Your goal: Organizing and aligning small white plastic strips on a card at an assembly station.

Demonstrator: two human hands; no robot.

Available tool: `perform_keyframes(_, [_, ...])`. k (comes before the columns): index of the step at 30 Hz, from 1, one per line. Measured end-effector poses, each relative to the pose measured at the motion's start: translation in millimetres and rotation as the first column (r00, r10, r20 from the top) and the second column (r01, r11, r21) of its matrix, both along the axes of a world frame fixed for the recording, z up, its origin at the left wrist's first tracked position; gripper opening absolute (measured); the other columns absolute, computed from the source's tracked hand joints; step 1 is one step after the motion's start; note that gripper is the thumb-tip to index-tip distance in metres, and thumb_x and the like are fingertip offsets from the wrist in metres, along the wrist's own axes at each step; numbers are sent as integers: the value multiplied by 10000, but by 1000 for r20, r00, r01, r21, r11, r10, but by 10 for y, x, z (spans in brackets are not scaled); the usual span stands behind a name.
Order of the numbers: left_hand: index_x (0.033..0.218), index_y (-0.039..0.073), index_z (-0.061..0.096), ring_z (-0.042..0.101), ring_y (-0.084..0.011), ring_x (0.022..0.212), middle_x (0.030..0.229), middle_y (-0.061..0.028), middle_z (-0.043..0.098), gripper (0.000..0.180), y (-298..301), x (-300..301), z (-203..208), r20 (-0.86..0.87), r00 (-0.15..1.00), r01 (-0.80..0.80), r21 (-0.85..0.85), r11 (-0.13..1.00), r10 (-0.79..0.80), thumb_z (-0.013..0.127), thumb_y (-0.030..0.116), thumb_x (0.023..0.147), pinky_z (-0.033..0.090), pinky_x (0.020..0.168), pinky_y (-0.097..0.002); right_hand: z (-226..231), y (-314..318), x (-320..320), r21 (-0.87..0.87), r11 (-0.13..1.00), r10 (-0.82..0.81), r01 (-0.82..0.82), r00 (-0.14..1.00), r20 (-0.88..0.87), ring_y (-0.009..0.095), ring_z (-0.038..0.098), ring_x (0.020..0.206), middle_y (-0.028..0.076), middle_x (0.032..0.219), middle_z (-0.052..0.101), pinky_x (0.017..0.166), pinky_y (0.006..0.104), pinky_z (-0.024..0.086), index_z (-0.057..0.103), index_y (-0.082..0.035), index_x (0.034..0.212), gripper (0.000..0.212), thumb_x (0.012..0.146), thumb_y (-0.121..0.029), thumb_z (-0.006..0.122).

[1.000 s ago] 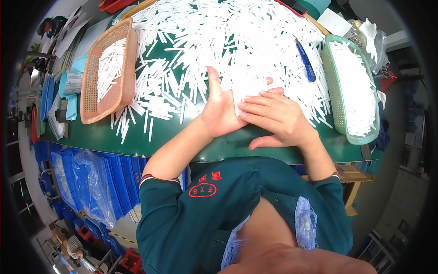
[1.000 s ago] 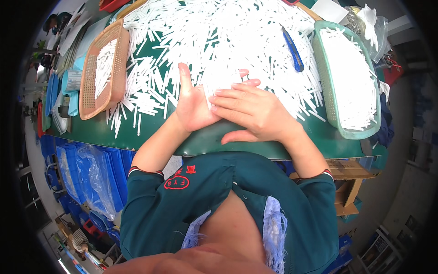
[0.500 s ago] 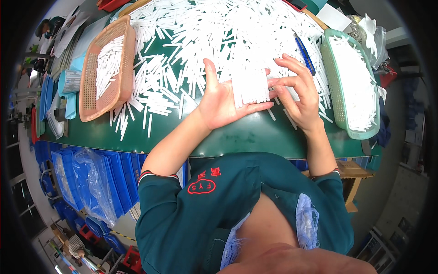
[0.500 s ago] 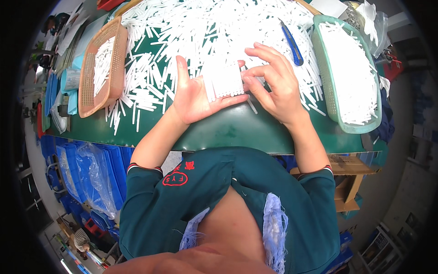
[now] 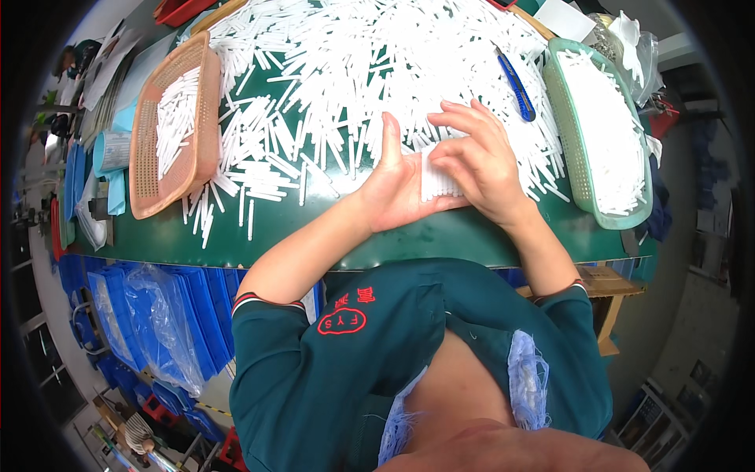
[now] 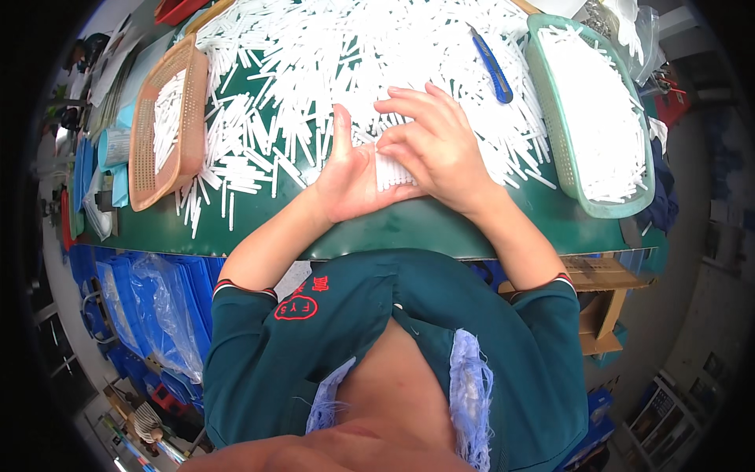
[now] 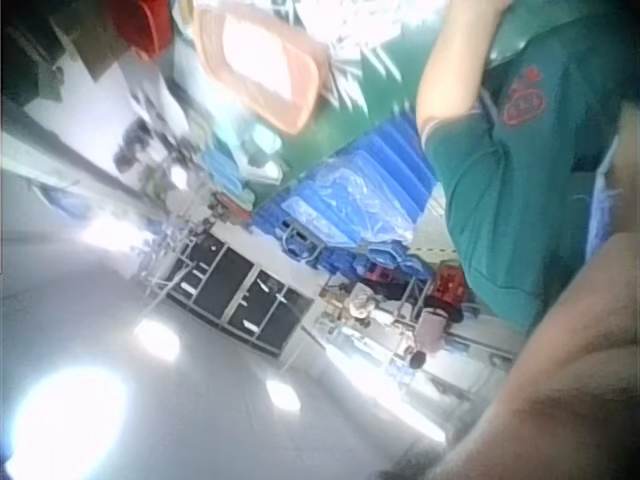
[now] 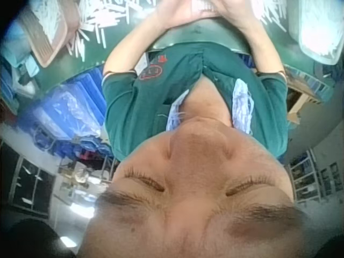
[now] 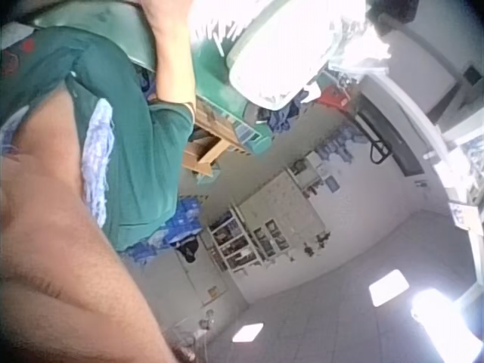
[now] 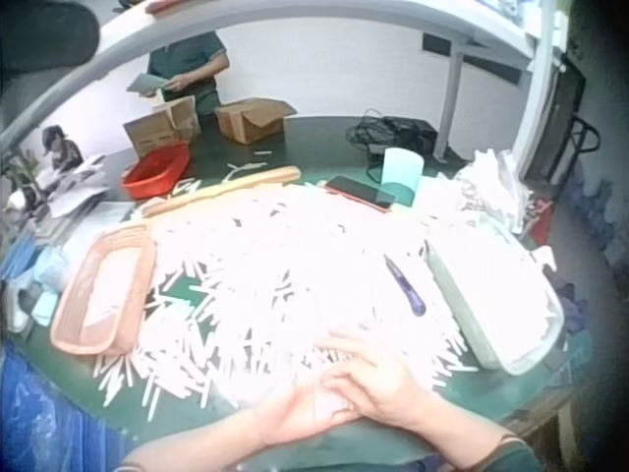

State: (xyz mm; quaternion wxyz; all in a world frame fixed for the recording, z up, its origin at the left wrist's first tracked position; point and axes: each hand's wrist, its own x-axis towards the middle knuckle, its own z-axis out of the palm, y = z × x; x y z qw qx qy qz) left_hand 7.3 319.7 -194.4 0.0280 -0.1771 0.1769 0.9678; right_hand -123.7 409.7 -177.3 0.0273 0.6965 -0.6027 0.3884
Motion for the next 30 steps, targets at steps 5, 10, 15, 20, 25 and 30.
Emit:
perform_keyframes(5, [1360, -10, 253, 370, -333, 1249, 1349, -206, 360, 1143, -47, -2, 15, -160, 987, -1, 97, 995, 17, 98, 867, 643, 332, 1007, -453, 23, 63, -194, -145, 984, -88, 108, 987, 135, 275, 566, 1012, 84, 994, 611, 917, 433, 402, 574, -62, 812, 48, 795, -76, 617])
perform_keyframes(10, [1371, -7, 232, 363, -380, 1242, 1374, -237, 312, 1171, -163, 47, 93, -188, 979, -54, 121, 991, 76, 133, 883, 617, 314, 1019, -458, 72, 185, -578, -276, 928, -231, 251, 967, 106, 263, 559, 1013, 96, 992, 605, 901, 383, 410, 579, -31, 848, 26, 840, -56, 577])
perform_keyframes(15, [1390, -26, 150, 223, -408, 1309, 1415, -268, 194, 1184, -220, 66, 59, -268, 957, -72, 144, 987, 109, 219, 878, 629, 249, 1049, -488, 152, 59, -420, -312, 862, -317, 399, 905, 282, 271, 535, 1059, 107, 1037, 598, 898, 352, 408, 588, -20, 923, 115, 811, -40, 601])
perform_keyframes(20, [1389, -29, 150, 227, -403, 1309, 1407, -275, 207, 1169, -205, 74, 82, -249, 962, -80, 123, 989, 109, 211, 870, 644, 247, 1052, -485, 67, 73, -346, -106, 984, -140, 142, 990, 23, 315, 487, 1132, 96, 1106, 586, 945, 424, 359, 568, -58, 1081, 389, 710, -95, 681])
perform_keyframes(25, [1387, 33, 219, 386, -356, 1229, 1363, -225, 331, 1122, -149, 69, 13, -204, 974, -79, 96, 992, 97, 103, 865, 644, 361, 978, -427, 126, 43, -118, 56, 998, 2, -2, 1000, -7, 336, 408, 1207, 94, 1180, 545, 1006, 508, 278, 468, -88, 1241, 672, 629, -186, 728])
perform_keyframes(30, [1390, 73, 232, 423, -337, 1196, 1347, -194, 358, 1081, -117, 51, 8, -97, 991, -91, 52, 995, 95, 75, 854, 659, 397, 933, -406, 86, 54, -88, 174, 982, 87, -77, 995, -48, 299, 401, 1222, 78, 1204, 531, 1025, 527, 254, 405, -90, 1298, 746, 622, -185, 707])
